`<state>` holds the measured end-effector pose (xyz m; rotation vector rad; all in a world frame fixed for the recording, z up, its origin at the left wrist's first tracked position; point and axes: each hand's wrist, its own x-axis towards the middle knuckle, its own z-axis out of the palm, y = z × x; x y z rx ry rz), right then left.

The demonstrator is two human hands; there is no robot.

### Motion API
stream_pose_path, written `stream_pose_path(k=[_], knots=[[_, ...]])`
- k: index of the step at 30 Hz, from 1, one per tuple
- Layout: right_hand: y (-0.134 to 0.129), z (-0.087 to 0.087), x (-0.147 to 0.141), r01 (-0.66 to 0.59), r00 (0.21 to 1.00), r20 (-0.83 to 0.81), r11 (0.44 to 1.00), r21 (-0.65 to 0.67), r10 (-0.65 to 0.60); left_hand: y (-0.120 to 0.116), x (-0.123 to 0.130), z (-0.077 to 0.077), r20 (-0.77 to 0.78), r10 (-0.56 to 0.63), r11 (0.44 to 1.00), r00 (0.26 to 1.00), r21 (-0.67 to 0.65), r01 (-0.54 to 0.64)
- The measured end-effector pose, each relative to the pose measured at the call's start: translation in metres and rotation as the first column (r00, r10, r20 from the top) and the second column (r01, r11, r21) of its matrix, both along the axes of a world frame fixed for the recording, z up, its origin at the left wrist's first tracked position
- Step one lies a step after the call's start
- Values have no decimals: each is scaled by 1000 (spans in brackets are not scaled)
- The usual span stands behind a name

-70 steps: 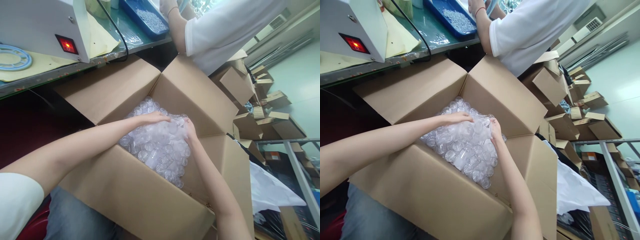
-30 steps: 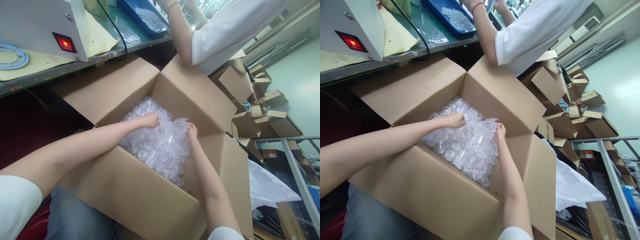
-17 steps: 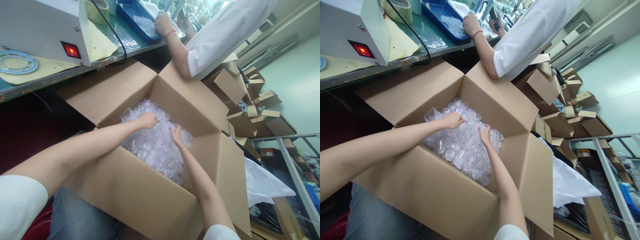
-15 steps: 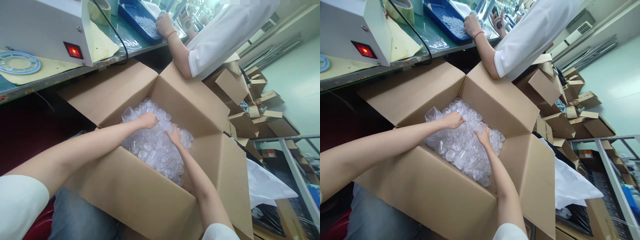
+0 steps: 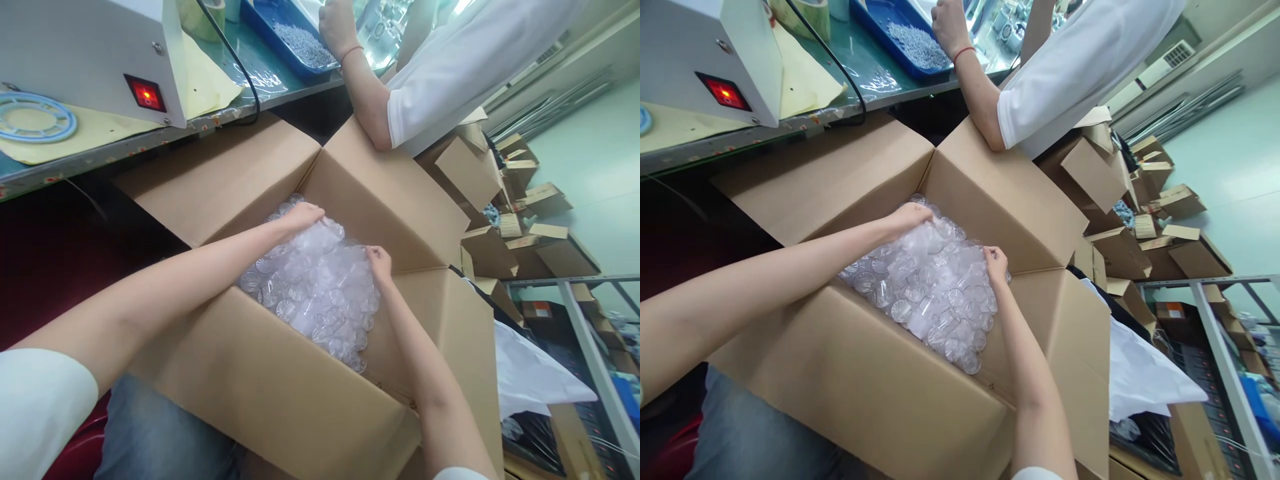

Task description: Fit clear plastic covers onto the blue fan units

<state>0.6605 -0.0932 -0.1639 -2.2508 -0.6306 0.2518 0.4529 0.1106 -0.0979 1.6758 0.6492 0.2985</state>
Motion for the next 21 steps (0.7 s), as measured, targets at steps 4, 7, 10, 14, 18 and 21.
stream_pose_path(k=[4, 7, 10, 14, 18, 21], knots=[[-9, 17, -2, 83, 996, -49, 986, 143, -77, -1, 1, 4, 38, -67, 995, 997, -69, 70], [-11, 32, -4, 165, 984, -111, 949, 268, -140, 0, 1, 8, 40, -92, 989, 995, -116, 96], [-11, 48, -13, 196, 966, -230, 918, 344, -120, 1, 0, 7, -5, -75, 990, 997, -117, 74], [-4, 72, -43, 140, 903, -428, 910, 390, 44, -6, -2, -4, -76, -179, 978, 981, -119, 170], [7, 98, -78, 72, 795, -566, 891, 448, 220, -15, -1, -14, -95, -357, 914, 929, -243, 326], [19, 113, -97, 44, 706, -634, 873, 485, 316, -16, 0, -15, -54, -457, 834, 888, -373, 407]])
